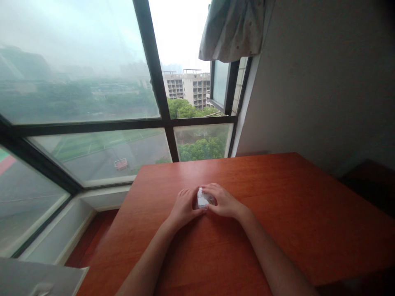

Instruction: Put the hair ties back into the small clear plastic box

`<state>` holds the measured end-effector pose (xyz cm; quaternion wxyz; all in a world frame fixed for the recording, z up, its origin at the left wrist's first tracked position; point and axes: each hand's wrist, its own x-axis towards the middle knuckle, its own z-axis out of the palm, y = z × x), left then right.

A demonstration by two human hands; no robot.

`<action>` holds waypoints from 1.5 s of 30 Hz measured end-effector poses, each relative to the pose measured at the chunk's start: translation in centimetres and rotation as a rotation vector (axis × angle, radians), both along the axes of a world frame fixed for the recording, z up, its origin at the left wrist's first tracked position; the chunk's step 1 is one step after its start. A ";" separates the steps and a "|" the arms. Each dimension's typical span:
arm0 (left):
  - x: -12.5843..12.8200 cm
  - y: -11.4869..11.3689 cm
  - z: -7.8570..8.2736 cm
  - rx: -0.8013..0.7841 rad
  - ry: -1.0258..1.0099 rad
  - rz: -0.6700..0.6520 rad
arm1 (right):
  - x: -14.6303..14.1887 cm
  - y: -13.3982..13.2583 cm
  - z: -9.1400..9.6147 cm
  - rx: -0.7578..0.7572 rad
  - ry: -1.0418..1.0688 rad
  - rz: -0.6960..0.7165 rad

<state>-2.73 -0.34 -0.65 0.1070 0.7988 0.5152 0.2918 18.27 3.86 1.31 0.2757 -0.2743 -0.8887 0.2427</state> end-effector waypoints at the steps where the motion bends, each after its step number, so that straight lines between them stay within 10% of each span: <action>1: 0.0 0.0 0.0 0.000 0.005 0.001 | 0.0 0.0 0.0 0.000 0.003 0.005; 32: -0.4 0.0 1.2 -0.099 0.006 -0.039 | 0.7 0.6 -0.6 -0.206 0.057 0.072; 45: -0.4 0.1 0.0 -0.048 -0.020 0.051 | -1.3 -2.2 0.5 -0.014 -0.326 -0.332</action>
